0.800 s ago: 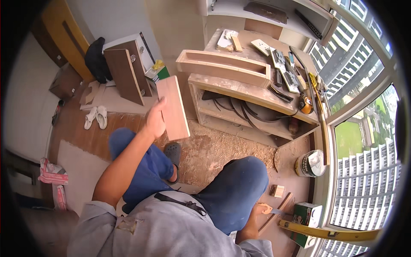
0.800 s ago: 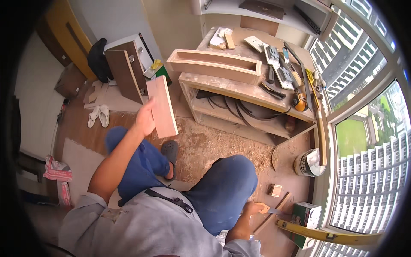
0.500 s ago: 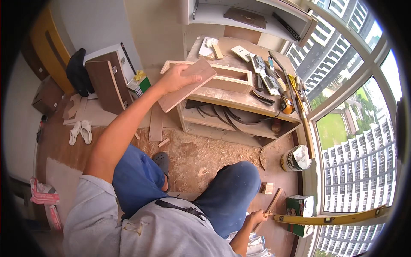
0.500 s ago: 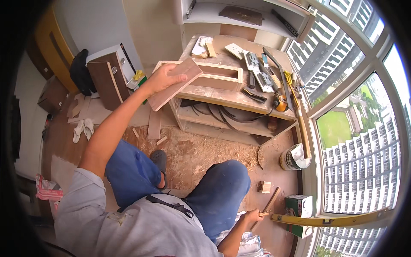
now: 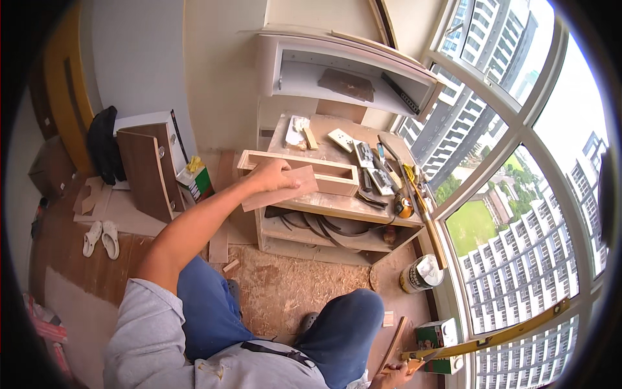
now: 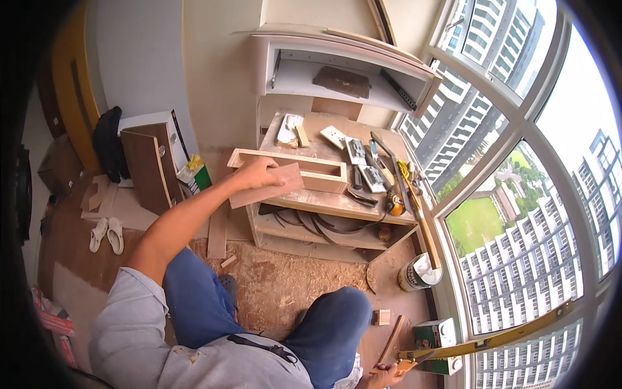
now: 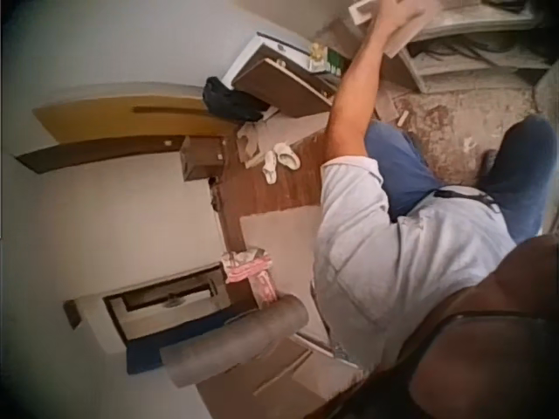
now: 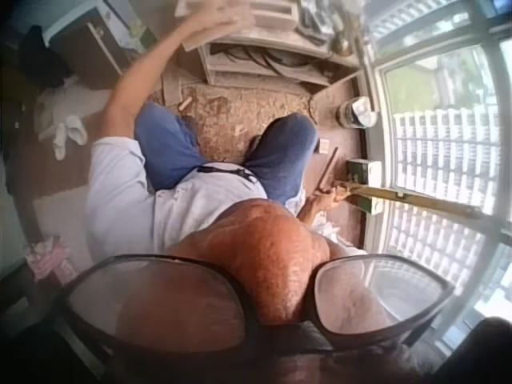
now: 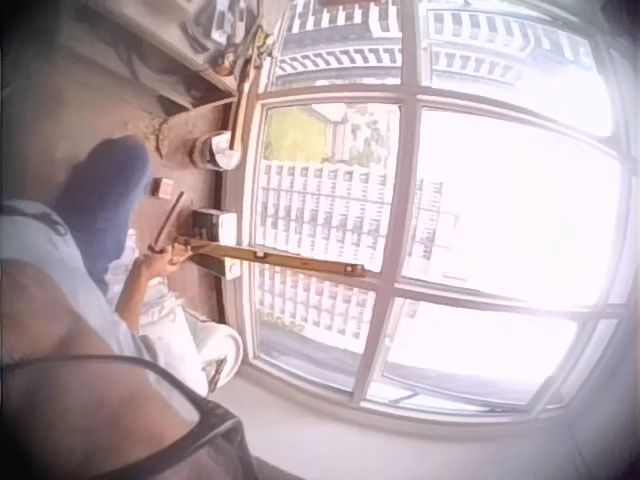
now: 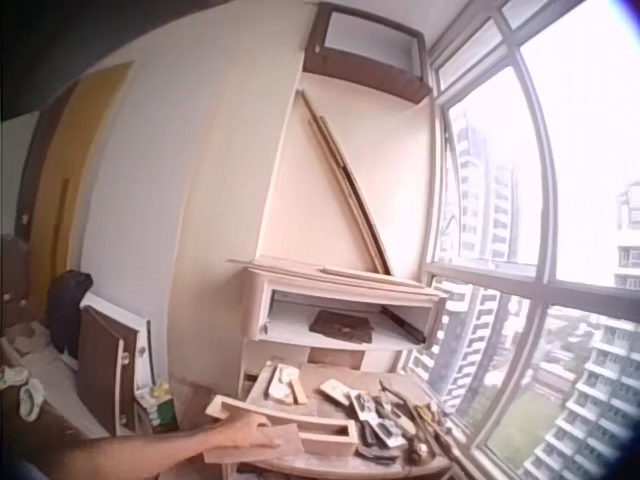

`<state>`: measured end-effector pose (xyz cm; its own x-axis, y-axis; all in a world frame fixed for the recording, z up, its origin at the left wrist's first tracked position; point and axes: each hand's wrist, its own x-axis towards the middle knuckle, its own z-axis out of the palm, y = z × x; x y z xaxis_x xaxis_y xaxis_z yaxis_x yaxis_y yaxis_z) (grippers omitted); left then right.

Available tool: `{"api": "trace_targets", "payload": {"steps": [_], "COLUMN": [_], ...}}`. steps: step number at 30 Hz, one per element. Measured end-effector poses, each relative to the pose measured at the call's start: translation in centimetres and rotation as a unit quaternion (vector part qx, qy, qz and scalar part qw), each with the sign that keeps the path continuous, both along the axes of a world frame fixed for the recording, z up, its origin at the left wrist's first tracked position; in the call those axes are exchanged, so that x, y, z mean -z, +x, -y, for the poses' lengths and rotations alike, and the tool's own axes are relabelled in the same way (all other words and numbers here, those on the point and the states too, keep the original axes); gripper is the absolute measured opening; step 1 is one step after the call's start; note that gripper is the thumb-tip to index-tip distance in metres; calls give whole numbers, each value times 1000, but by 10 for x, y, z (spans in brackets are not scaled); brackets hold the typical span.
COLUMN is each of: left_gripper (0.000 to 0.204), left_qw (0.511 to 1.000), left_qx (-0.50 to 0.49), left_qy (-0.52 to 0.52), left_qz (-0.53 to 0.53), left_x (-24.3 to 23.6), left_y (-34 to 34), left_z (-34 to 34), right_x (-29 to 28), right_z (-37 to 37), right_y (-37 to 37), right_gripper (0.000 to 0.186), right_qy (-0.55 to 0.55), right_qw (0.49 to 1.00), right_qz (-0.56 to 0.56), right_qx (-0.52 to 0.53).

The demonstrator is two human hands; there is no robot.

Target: Measure a piece of wood with a tape measure and mark it with a pencil.

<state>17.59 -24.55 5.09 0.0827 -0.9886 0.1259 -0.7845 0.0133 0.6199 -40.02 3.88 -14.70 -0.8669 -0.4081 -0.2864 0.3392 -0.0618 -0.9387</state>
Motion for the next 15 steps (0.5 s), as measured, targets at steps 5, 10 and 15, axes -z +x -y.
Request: {"api": "trace_targets", "payload": {"steps": [5,10,15], "left_gripper": [69,57,60], "left_qw": [999,990,976], "left_qx": [-21,-44,-41], "left_qy": [-43,-137,-211], "left_qz": [5,-1,26], "left_x": [-24,-51,-127], "left_y": [-7,-1,5], "left_z": [-20,-38,-39], "right_x": [-70,-148,-192], "right_z": [-13,-8,25], "right_y": [-10,-2,70], "right_gripper": [69,83,62], "right_qy": [-20,-64,-119], "right_qw": [999,992,963], "right_qz": [-44,-106,-242], "right_qx": [-21,-36,2]}}
